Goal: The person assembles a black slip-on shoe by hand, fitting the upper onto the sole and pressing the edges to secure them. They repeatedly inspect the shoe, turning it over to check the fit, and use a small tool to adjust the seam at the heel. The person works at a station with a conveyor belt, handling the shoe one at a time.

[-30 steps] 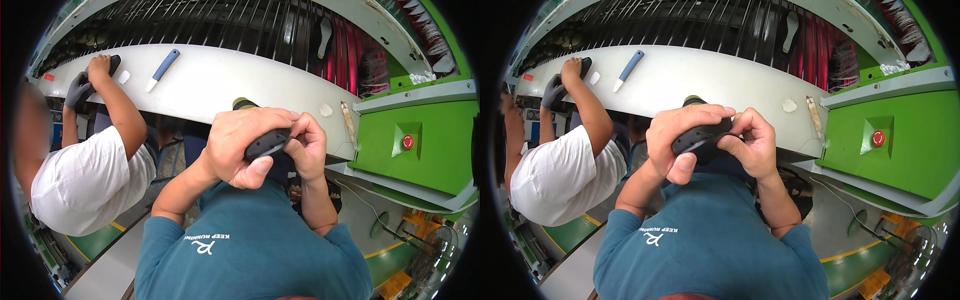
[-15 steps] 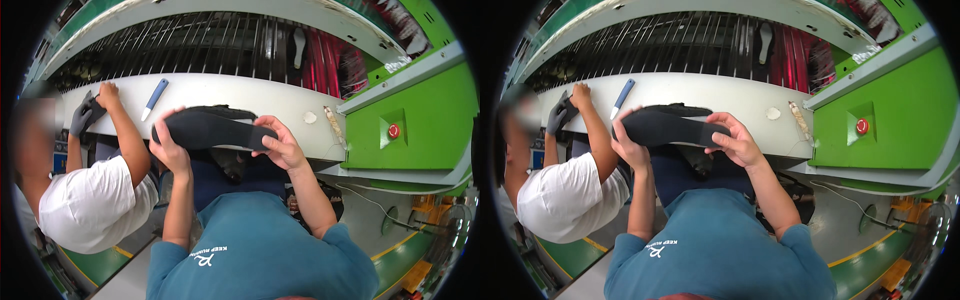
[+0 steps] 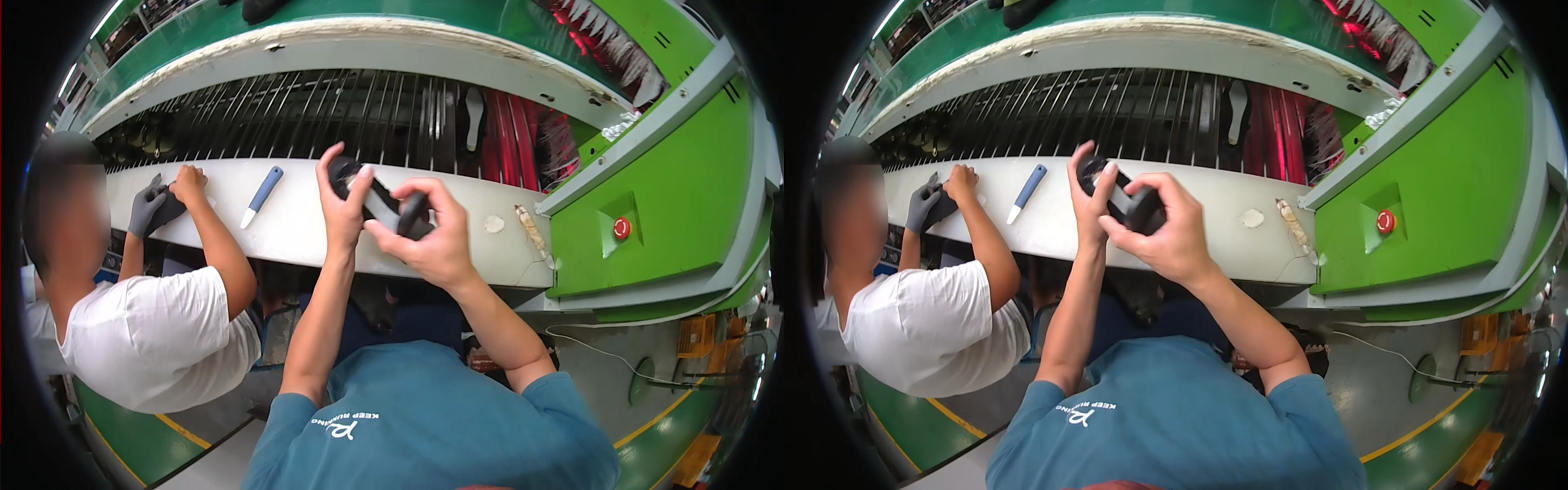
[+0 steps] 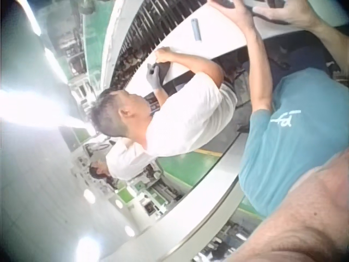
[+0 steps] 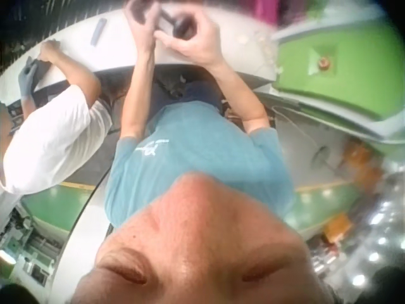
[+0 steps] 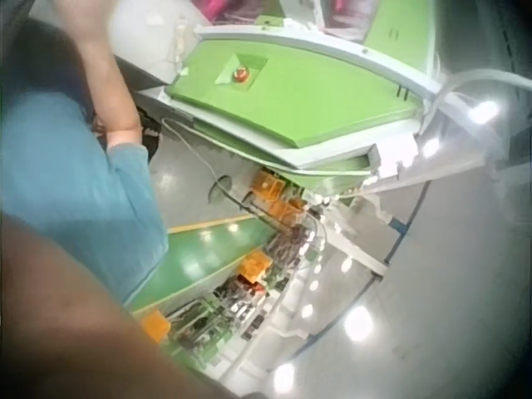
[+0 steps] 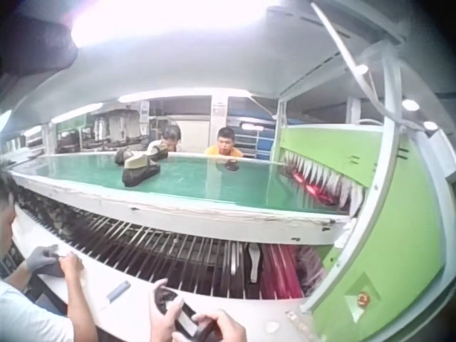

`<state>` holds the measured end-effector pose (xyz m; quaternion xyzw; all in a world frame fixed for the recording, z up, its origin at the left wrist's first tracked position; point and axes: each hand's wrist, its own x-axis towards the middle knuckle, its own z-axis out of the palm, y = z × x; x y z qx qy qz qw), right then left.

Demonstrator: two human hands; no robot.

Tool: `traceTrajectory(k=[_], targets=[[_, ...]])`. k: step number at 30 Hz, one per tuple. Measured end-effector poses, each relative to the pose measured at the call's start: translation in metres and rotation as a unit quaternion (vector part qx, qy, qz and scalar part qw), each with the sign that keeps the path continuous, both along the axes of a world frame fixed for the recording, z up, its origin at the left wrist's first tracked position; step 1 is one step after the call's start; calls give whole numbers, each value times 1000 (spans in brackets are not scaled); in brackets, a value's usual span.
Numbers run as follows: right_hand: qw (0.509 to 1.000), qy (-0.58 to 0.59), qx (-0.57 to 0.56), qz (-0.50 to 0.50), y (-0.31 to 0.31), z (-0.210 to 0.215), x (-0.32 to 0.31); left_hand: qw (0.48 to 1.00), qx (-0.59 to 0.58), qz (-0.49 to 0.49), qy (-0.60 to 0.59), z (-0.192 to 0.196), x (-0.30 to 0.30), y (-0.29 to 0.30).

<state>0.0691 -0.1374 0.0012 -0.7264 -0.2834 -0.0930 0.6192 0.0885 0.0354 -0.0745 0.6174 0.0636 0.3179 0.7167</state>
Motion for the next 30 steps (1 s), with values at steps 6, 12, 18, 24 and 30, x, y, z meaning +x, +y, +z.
traceTrajectory(k=[6, 12, 18, 24, 30], targets=[[998, -48, 13, -30, -22, -1, -17, 970, 219, 20, -104, 58, -25, -14], [994, -89, 52, -34, -9, -7, -14, 967, 231, 31, -100, 58, -29, -12], [992, -108, 60, -41, 8, -15, -2, 960, 251, 12, -121, 56, -21, -5], [992, -107, 52, -52, 24, -26, 3, 976, 181, -59, -110, 55, -11, 18], [976, -194, 21, -96, 45, -38, 21, 980, 157, -42, -118, 49, 11, 34]])
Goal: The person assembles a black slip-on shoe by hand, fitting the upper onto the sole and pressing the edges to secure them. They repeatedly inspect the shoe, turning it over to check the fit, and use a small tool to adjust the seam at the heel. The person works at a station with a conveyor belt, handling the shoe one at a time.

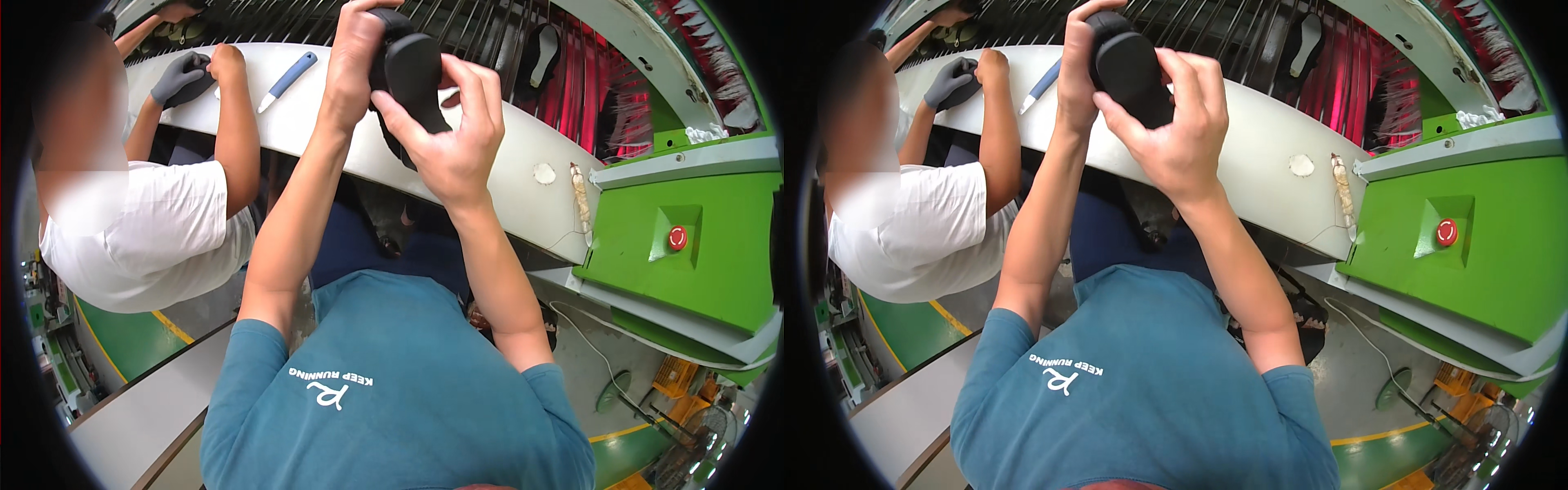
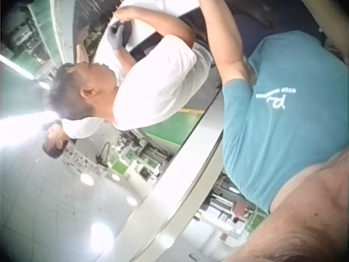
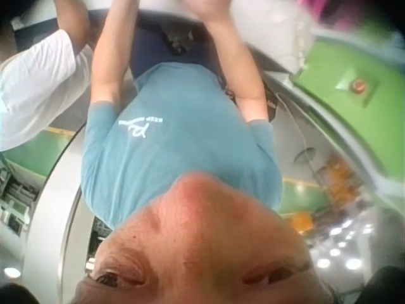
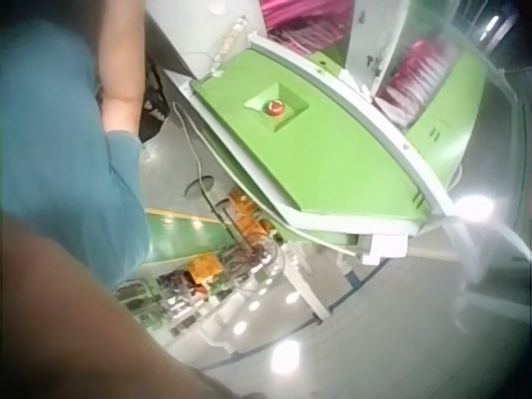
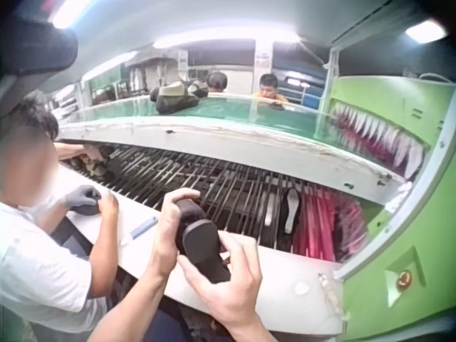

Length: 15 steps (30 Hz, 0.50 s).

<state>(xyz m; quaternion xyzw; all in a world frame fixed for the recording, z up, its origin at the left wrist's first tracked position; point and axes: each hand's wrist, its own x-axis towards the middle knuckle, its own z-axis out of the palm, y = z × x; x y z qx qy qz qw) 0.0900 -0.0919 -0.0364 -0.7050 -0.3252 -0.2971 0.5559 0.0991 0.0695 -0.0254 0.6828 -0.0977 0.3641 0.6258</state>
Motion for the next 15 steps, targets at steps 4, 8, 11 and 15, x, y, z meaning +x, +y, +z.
traceTrajectory(k=[4, 8, 11, 15], targets=[[999, -36, 13, -21, 16, -10, 14, 997, -59, -47, -10, -17, 9, 6], [999, -28, -2, -36, 19, -11, 12, 992, -105, -70, 1, -13, 4, 2], [999, -35, -7, -30, 20, -5, 10, 984, -145, -106, -6, -21, 8, 6], [999, -24, -7, -39, 21, -3, 9, 988, -122, -89, -24, -23, 11, 8]])
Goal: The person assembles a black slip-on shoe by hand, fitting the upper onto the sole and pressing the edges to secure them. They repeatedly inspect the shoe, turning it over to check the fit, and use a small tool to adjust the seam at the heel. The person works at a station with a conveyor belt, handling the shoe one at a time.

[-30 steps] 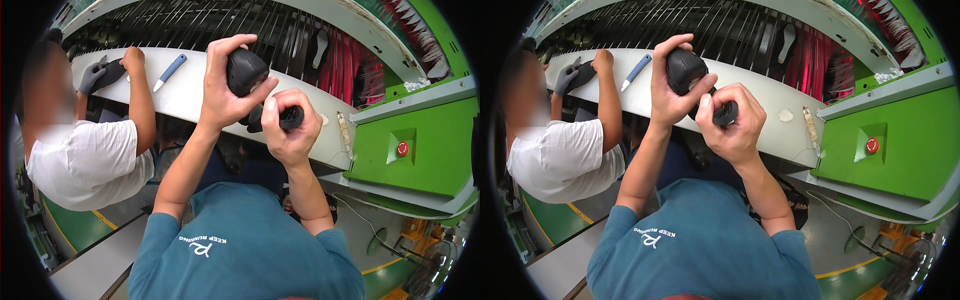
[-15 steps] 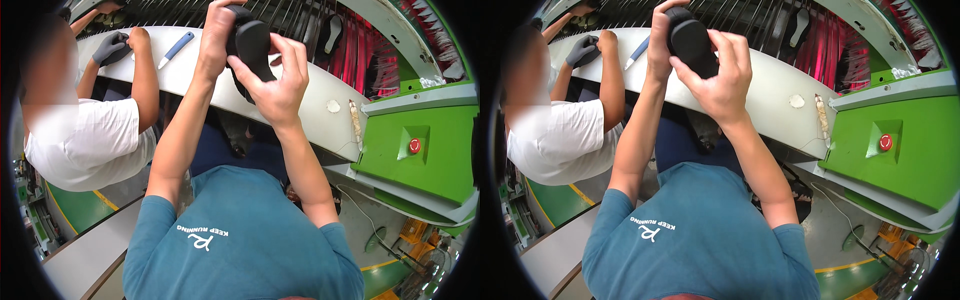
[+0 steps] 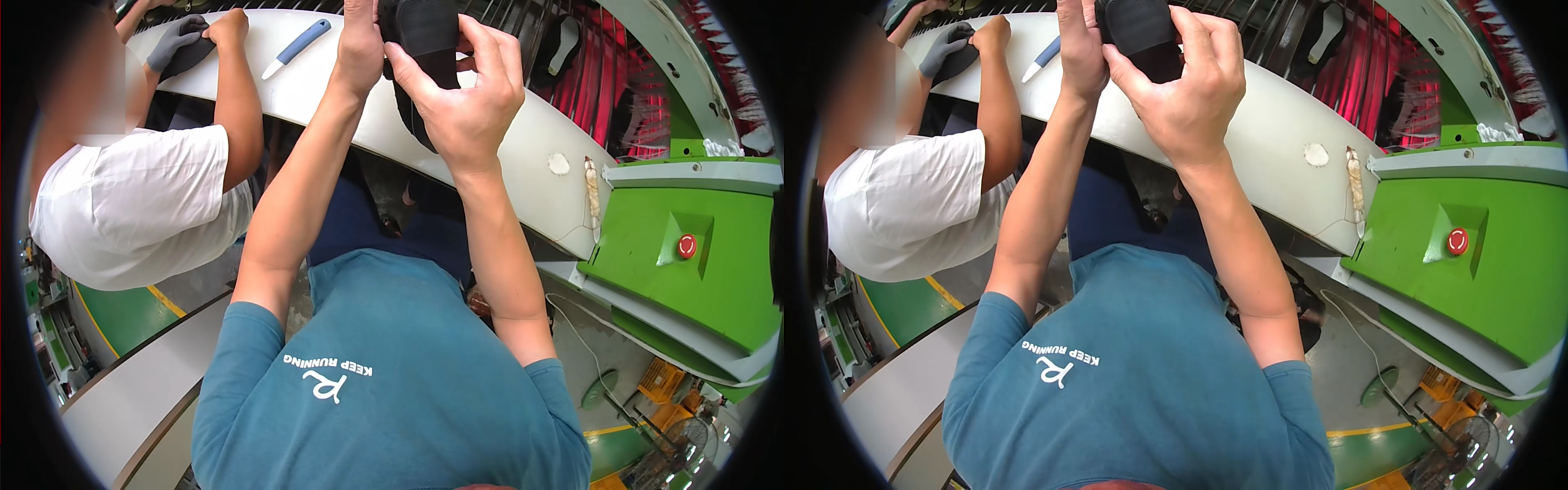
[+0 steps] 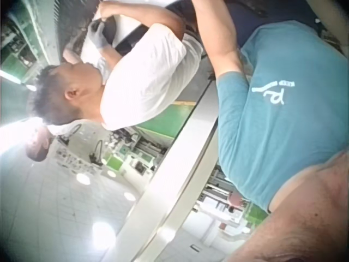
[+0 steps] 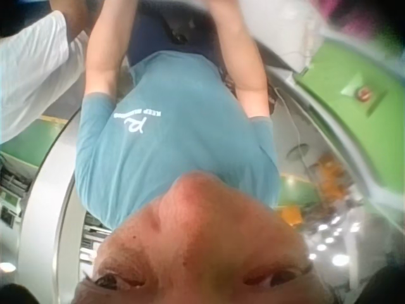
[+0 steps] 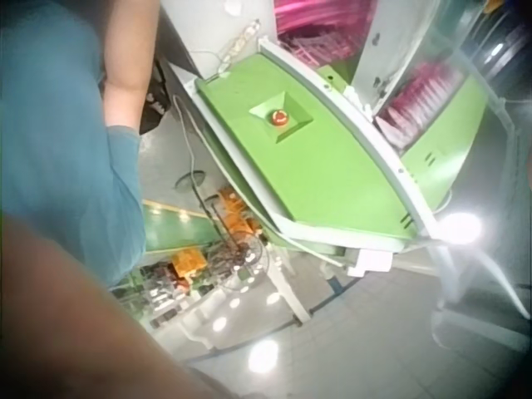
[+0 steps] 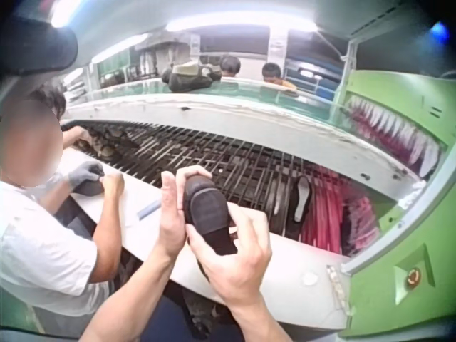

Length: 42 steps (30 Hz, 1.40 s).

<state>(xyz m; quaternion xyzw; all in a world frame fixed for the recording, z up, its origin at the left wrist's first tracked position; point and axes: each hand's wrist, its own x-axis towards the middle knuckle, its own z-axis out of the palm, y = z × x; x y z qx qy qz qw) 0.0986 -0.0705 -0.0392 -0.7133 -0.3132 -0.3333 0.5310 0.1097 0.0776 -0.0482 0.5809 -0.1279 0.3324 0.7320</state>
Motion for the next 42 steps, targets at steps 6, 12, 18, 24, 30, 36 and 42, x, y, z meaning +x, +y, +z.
traceTrajectory(k=[6, 12, 18, 24, 30, 36, 42], targets=[[1000, -28, -10, -9, -1, -2, 3, 1000, 6, 0, 3, 0, -1, 2], [999, -33, -20, -17, -1, -1, 3, 1000, 0, -15, 6, 1, -3, 0], [1000, -13, -9, -11, -1, 0, 1, 1000, 19, -24, -4, 0, -3, 3], [999, -11, 30, 4, -2, -7, 0, 993, 101, -1, 64, 19, -24, -1], [1000, -10, 8, 6, -11, 0, -13, 992, 117, 16, 48, 24, -32, -8], [999, -37, 8, -6, -12, 0, -21, 985, 160, 62, 33, 27, -46, -11], [998, -27, -33, 56, -30, 6, -36, 985, 161, 62, 5, 20, -66, -11]])
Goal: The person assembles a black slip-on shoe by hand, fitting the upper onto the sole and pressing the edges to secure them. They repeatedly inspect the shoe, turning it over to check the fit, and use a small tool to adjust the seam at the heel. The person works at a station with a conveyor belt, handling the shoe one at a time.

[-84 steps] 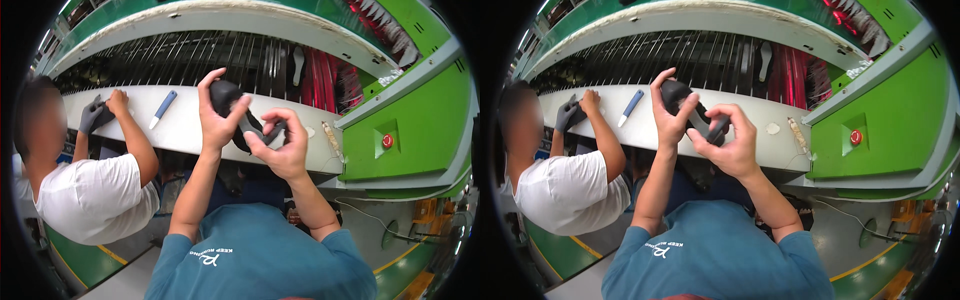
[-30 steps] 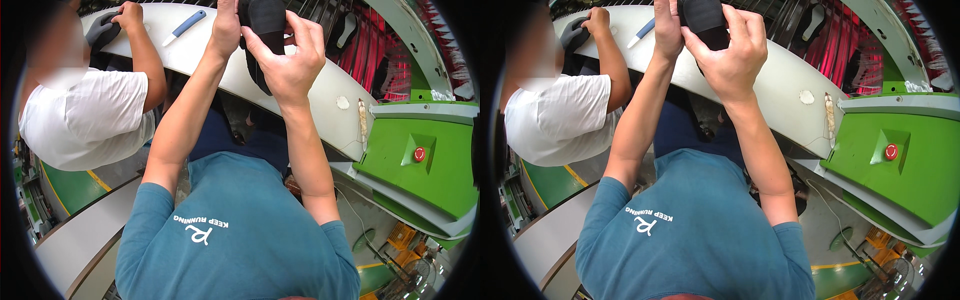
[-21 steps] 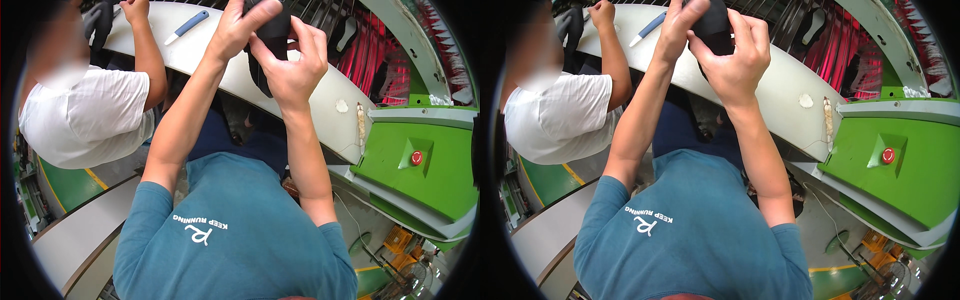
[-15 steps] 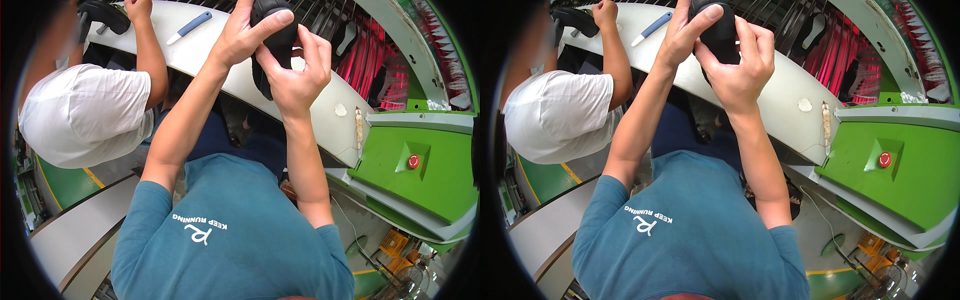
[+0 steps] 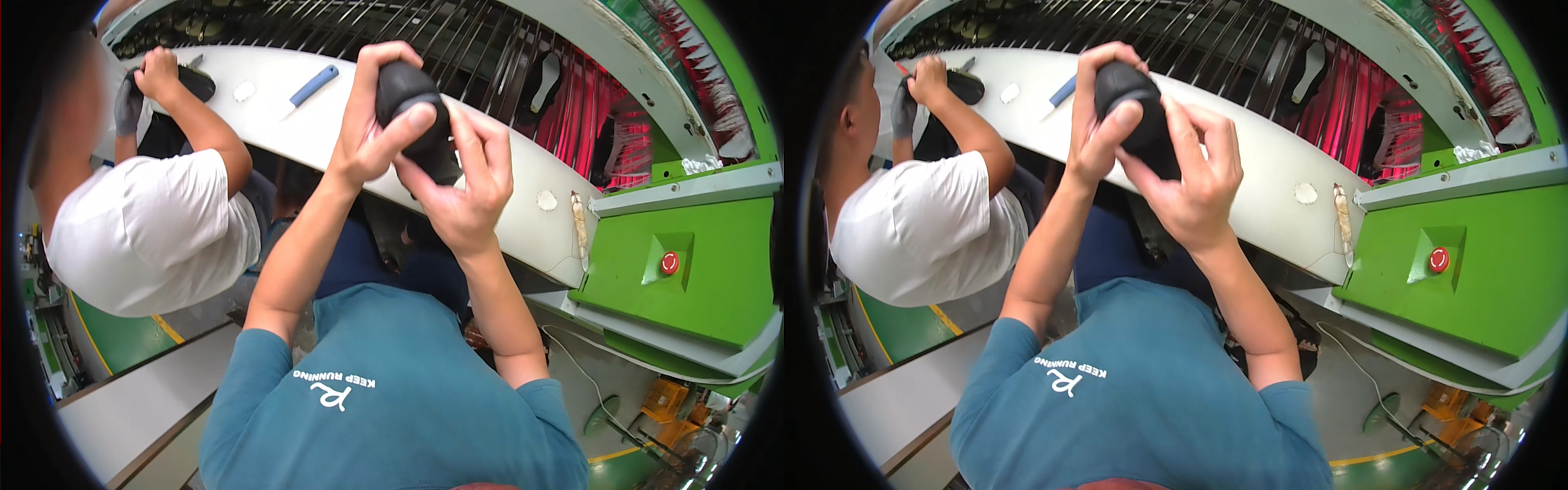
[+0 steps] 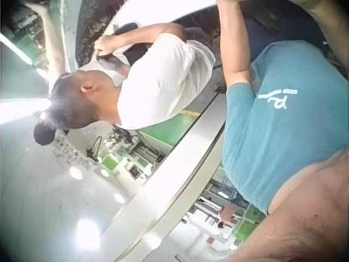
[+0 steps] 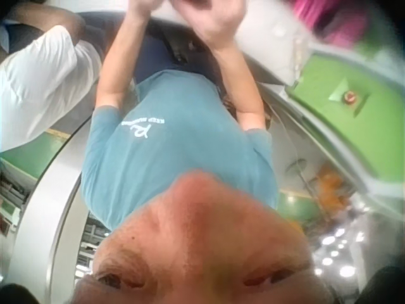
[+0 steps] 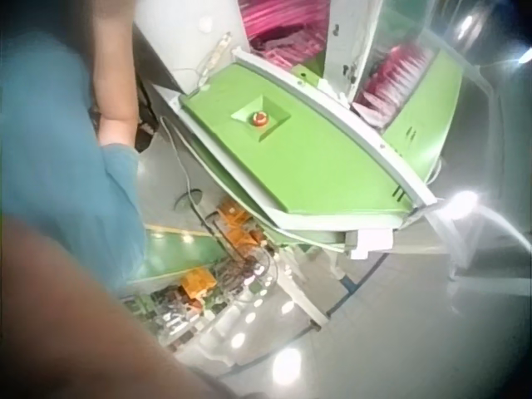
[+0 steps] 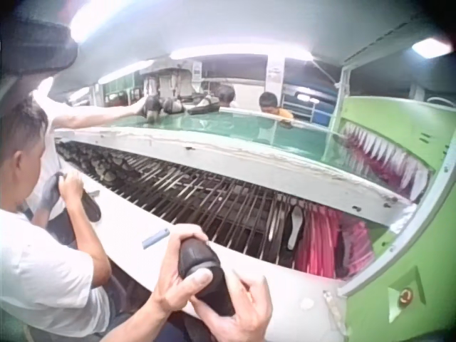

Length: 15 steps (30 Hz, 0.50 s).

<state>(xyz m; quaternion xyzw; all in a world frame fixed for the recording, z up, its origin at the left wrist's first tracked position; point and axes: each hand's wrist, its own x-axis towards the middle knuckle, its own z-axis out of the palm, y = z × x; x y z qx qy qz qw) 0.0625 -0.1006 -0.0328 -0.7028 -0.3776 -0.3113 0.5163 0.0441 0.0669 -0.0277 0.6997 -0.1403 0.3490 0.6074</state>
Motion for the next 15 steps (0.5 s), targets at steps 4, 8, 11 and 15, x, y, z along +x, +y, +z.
traceTrajectory(k=[4, 8, 11, 15], targets=[[976, 140, -6, 165, -39, 24, 9, 995, 80, 13, -56, -7, -3, 5], [936, 181, 50, 299, -48, 35, 37, 991, 111, -7, -79, -3, -8, -8], [902, 201, 89, 372, -46, 34, 42, 993, 94, -15, -76, -6, -9, -13], [898, 211, 89, 375, -43, 37, 44, 992, 97, -20, -83, -8, -6, -11]])
